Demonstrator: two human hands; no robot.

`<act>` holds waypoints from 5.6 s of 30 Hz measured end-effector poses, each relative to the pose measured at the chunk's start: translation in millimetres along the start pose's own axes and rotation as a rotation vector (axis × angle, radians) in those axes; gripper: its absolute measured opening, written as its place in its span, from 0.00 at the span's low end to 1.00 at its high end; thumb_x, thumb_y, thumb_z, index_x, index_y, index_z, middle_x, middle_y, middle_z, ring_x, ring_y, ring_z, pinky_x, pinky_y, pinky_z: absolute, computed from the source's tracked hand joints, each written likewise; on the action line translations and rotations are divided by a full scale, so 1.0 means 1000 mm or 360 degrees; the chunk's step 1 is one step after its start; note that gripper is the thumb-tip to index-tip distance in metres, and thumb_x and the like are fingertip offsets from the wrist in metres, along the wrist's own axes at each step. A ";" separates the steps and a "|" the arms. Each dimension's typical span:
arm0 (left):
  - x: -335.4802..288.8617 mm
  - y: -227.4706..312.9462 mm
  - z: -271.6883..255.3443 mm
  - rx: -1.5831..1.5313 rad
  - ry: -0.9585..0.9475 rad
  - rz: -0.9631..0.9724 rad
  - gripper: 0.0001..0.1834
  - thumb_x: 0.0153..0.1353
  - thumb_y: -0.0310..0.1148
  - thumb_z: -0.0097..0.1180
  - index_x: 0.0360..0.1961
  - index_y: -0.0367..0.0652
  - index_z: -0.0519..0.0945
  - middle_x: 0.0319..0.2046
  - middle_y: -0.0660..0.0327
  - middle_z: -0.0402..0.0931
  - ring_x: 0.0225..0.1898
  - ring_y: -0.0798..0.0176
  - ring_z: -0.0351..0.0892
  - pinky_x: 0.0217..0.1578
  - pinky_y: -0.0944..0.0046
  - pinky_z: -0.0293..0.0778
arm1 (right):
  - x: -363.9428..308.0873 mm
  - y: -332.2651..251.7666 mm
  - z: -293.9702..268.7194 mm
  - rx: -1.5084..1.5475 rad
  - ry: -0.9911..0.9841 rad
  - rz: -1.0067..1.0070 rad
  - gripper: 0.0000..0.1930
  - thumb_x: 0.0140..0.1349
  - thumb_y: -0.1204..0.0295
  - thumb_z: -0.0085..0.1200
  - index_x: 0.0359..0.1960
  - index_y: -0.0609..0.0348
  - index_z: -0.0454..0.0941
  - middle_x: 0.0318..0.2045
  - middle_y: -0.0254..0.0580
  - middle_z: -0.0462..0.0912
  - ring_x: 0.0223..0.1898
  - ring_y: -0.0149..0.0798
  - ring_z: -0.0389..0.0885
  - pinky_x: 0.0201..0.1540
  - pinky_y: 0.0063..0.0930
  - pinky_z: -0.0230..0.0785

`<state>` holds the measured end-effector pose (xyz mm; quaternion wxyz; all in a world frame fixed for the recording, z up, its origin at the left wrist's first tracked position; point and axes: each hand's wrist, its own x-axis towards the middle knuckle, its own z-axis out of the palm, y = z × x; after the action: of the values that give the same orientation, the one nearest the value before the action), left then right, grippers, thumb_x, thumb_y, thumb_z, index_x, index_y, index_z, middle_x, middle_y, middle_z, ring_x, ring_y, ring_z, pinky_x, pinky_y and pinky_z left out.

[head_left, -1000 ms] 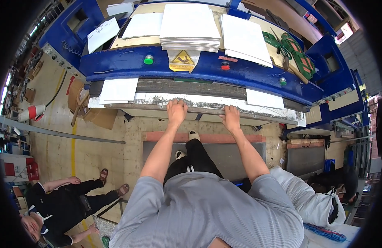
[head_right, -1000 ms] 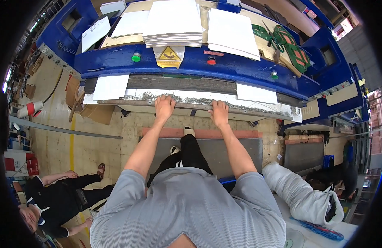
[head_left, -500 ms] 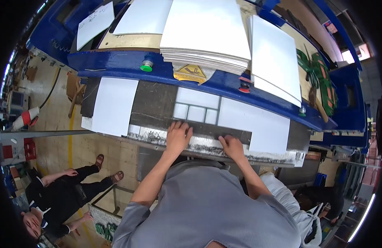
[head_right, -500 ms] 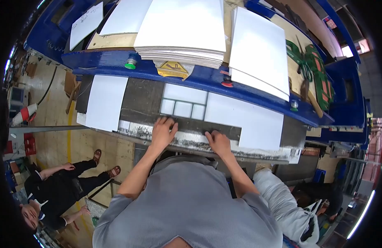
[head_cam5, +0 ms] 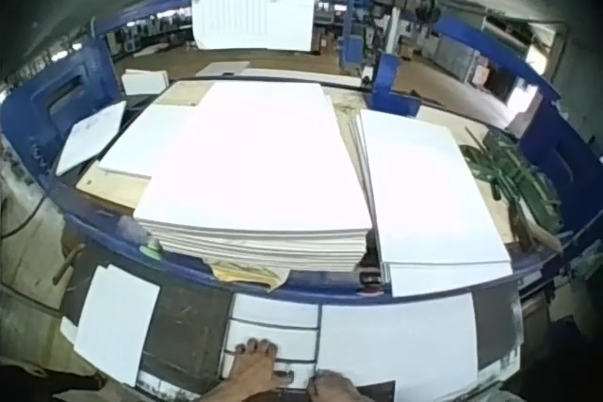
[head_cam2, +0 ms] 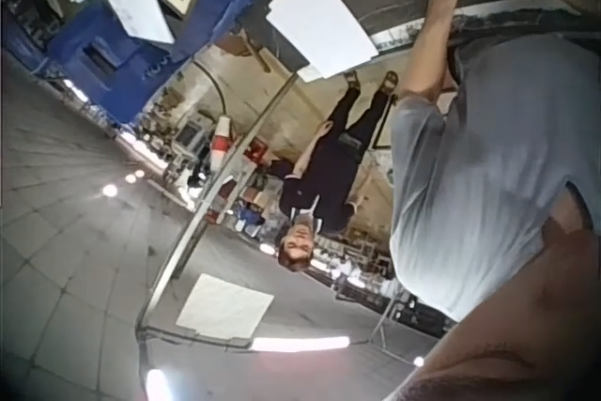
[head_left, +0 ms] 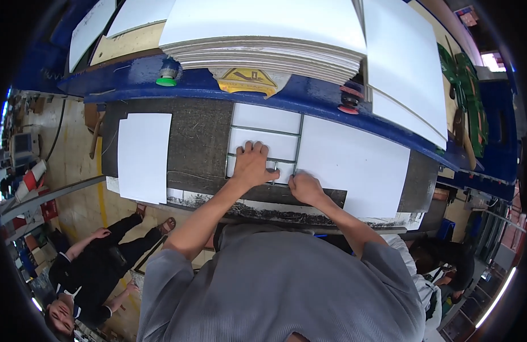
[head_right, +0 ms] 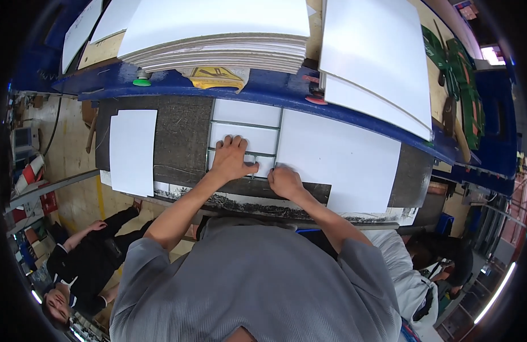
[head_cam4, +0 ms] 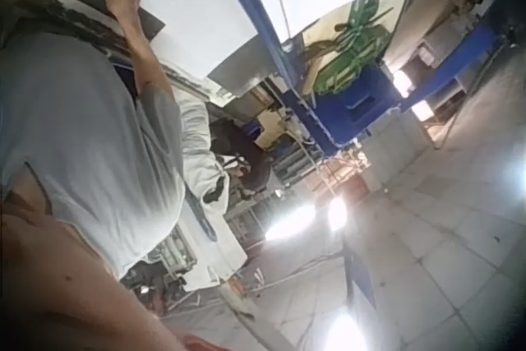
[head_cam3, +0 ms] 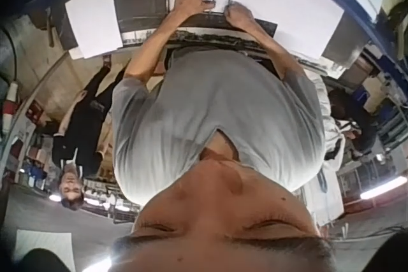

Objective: Arrange and align white material panels and green grid frames on a workbench for processing.

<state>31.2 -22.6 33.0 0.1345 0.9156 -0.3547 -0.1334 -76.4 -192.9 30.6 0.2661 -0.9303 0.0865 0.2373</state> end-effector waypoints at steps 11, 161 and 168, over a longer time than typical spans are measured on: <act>0.001 0.010 -0.003 -0.0175 -0.0272 -0.0227 0.40 0.39 0.56 0.63 0.46 0.32 0.77 0.48 0.46 0.73 0.52 0.49 0.69 0.54 0.49 0.63 | -0.011 0.012 0.018 0.0041 -0.0074 0.0117 0.21 0.66 0.61 0.43 0.26 0.67 0.80 0.31 0.60 0.80 0.37 0.60 0.79 0.43 0.51 0.72; -0.173 0.021 0.044 -0.0526 -0.0185 -0.0429 0.22 0.40 0.36 0.69 0.35 0.38 0.77 0.39 0.54 0.73 0.48 0.50 0.71 0.49 0.53 0.67 | 0.093 -0.142 0.048 -0.1338 -0.0097 -0.0452 0.38 0.41 0.52 0.71 0.48 0.69 0.73 0.46 0.48 0.77 0.53 0.46 0.68 0.58 0.34 0.59; -0.170 0.025 0.045 -0.0499 -0.0213 -0.0497 0.21 0.39 0.37 0.69 0.35 0.37 0.78 0.41 0.52 0.72 0.49 0.49 0.71 0.49 0.53 0.69 | 0.092 -0.139 0.051 -0.1186 -0.0104 -0.0357 0.27 0.48 0.65 0.63 0.50 0.66 0.73 0.50 0.48 0.76 0.54 0.45 0.66 0.57 0.33 0.58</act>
<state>-120.6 69.7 25.0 0.2291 0.9164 -0.1917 -0.2664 23.4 -52.0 11.2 -0.0630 -0.9588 -0.1165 0.2514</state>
